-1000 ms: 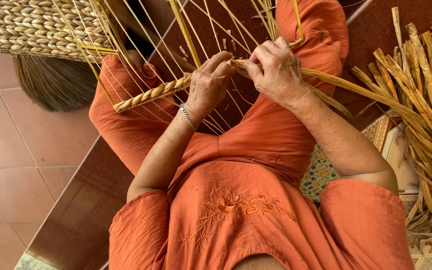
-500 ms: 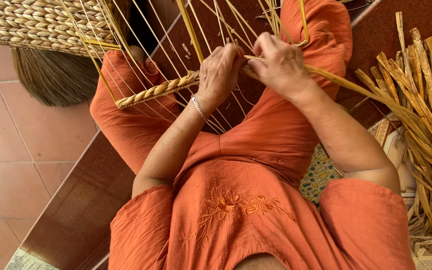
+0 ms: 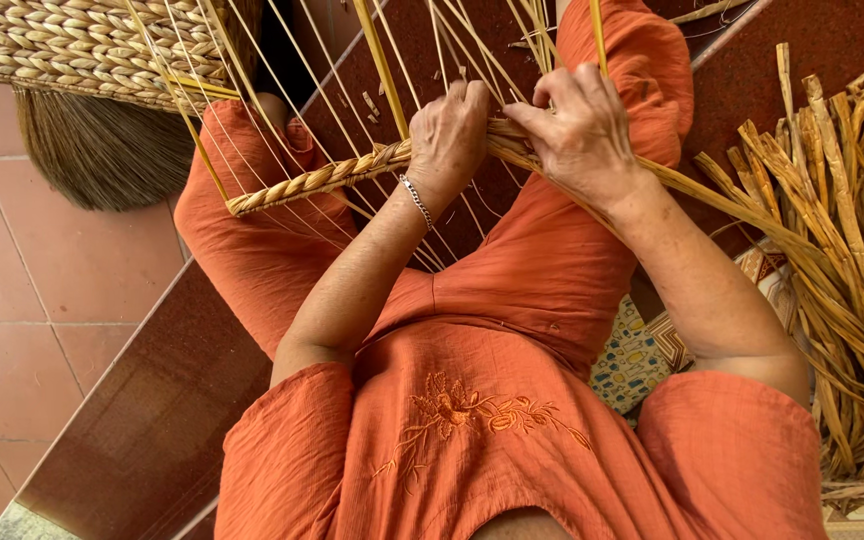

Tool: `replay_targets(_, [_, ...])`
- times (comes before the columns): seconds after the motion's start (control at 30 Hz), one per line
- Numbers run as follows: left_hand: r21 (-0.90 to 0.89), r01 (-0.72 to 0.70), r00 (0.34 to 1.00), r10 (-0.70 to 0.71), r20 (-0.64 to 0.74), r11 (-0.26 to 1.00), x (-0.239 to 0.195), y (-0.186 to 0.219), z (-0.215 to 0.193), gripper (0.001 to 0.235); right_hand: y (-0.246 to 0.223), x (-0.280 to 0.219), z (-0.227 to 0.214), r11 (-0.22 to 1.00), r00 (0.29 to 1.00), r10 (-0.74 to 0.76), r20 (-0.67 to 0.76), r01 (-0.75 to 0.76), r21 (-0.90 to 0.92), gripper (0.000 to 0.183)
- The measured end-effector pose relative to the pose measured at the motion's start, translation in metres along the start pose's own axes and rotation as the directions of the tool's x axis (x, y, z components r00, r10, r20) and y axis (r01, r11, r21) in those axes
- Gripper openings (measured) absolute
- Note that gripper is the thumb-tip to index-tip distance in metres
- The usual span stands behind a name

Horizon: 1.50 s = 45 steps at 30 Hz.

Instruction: The person trims the edges of a woven basket with scissors, then weaves dried palm leaves into a basket frame. They interlace the leaves through the vertical ribs to form the basket's body.

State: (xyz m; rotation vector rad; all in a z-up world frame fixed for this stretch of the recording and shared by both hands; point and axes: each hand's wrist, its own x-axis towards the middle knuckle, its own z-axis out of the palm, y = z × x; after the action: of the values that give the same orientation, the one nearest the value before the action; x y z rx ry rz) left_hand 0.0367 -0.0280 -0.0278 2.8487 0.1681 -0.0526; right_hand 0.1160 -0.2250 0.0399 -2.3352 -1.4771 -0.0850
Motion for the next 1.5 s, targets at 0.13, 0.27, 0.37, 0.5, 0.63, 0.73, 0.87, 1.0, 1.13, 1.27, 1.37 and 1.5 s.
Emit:
replay_targets(0.13, [-0.247,0.270,0.905,-0.158,0.394,0.931,0.022,-0.002,-0.008,0.015,0.018,0.009,0.004,0.991,0.998,-0.022,0.053,0.029,-0.132,0.028])
replay_targets(0.27, [-0.628,0.311,0.940,-0.134,0.313,0.713,0.027,0.003,-0.016,0.016,0.021,-0.001,0.005,0.993,0.985,0.116,0.127,-0.110,-0.050,0.034])
replay_targets(0.37, [-0.684,0.178,0.984,-0.134,0.117,0.708,0.022,0.009,-0.020,0.017,0.022,-0.004,0.002,0.990,0.990,0.123,0.072,-0.128,0.059,0.034])
replay_targets(0.5, [-0.585,0.212,0.977,-0.161,0.139,0.783,0.020,0.013,-0.016,0.025,0.011,-0.008,-0.003,0.990,0.991,0.130,-0.019,-0.128,0.066,0.034])
replay_targets(0.63, [-0.463,0.266,0.960,-0.192,0.202,0.845,0.037,0.010,-0.009,0.027,-0.010,-0.012,-0.018,0.991,0.990,0.126,-0.061,-0.123,0.055,0.028])
replay_targets(0.73, [-0.593,0.270,0.963,-0.198,0.185,0.759,0.039,0.008,-0.007,0.017,-0.024,-0.018,-0.027,0.986,0.992,0.121,0.024,-0.123,0.109,0.030])
replay_targets(0.87, [-0.639,0.303,0.950,-0.278,0.143,0.707,0.024,0.013,-0.012,0.021,-0.034,-0.027,-0.025,0.994,0.990,0.112,0.090,-0.111,-0.013,0.033])
replay_targets(1.0, [-0.677,0.302,0.951,-0.162,0.264,0.671,0.020,0.016,-0.031,0.021,-0.018,-0.024,-0.028,0.932,0.925,0.275,0.263,-0.323,0.163,0.020])
replay_targets(1.13, [-0.843,0.132,0.970,0.107,0.218,0.522,0.006,0.000,-0.052,0.018,-0.002,-0.014,-0.041,0.945,0.955,0.234,0.180,-0.267,0.187,0.014])
replay_targets(1.27, [-0.821,0.136,0.932,0.209,0.295,0.554,-0.003,-0.003,-0.058,0.039,-0.011,0.018,-0.040,0.975,0.986,-0.043,-0.160,0.007,-0.222,0.014])
replay_targets(1.37, [-0.771,-0.118,0.950,0.297,0.096,0.625,-0.005,0.004,-0.056,0.038,-0.018,0.033,-0.045,0.881,0.923,-0.326,-0.205,0.218,-0.420,0.018])
replay_targets(1.5, [-0.747,-0.040,0.970,0.204,0.130,0.663,-0.002,0.015,-0.054,0.026,-0.015,0.046,-0.054,0.822,0.950,-0.312,0.031,0.286,-0.493,0.014])
